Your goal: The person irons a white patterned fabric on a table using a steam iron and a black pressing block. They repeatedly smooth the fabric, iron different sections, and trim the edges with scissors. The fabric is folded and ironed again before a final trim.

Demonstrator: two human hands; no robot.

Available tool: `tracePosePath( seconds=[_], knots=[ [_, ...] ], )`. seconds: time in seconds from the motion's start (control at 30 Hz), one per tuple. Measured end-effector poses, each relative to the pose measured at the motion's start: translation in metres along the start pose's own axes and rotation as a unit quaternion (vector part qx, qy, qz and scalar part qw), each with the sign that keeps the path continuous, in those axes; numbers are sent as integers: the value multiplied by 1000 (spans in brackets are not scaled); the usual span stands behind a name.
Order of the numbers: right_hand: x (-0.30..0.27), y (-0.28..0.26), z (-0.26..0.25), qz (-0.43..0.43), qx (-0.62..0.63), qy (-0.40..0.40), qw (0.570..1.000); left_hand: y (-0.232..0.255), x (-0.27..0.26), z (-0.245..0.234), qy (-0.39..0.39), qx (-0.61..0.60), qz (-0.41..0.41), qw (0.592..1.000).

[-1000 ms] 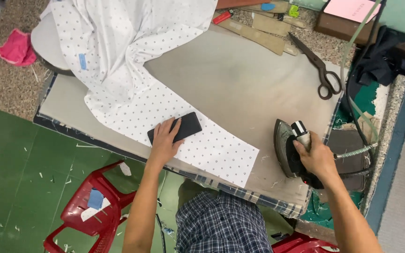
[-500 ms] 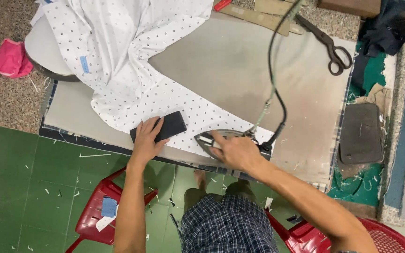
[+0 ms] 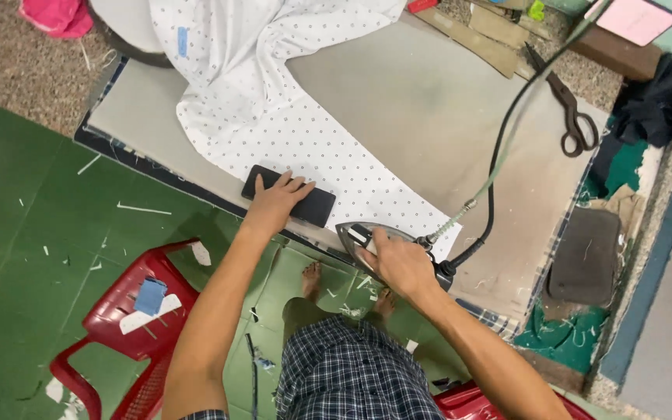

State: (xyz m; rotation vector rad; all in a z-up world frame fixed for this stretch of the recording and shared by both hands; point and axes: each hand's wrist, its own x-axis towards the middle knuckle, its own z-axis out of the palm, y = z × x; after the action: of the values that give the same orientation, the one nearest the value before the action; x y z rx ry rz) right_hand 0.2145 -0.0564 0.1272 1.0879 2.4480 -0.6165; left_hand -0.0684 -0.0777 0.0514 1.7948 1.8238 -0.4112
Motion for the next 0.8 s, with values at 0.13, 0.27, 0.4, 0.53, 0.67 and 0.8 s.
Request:
tracePosePath(
  seconds=[0.13, 0.27, 0.4, 0.53, 0.67, 0.8],
  knots=[
    [-28, 24, 2, -4, -9, -11, 1000, 41, -7, -1, -13, -5, 4, 1000],
    [-53, 44, 8, 13, 3, -14, 1000, 76, -10, 3, -15, 9, 23, 1000],
    [-73, 67, 22, 35, 5, -23, 999, 102, -8, 13, -14, 18, 40, 999],
    [-101, 94, 25, 64, 24, -16, 998, 129, -16, 7, -12, 25, 59, 998],
    [-125, 129, 33, 156, 67, 7, 986, 156, -18, 9, -32, 34, 74, 996],
    [-136, 178, 52, 272, 93, 67, 955, 185, -16, 21, -44, 42, 106, 993]
  ],
)
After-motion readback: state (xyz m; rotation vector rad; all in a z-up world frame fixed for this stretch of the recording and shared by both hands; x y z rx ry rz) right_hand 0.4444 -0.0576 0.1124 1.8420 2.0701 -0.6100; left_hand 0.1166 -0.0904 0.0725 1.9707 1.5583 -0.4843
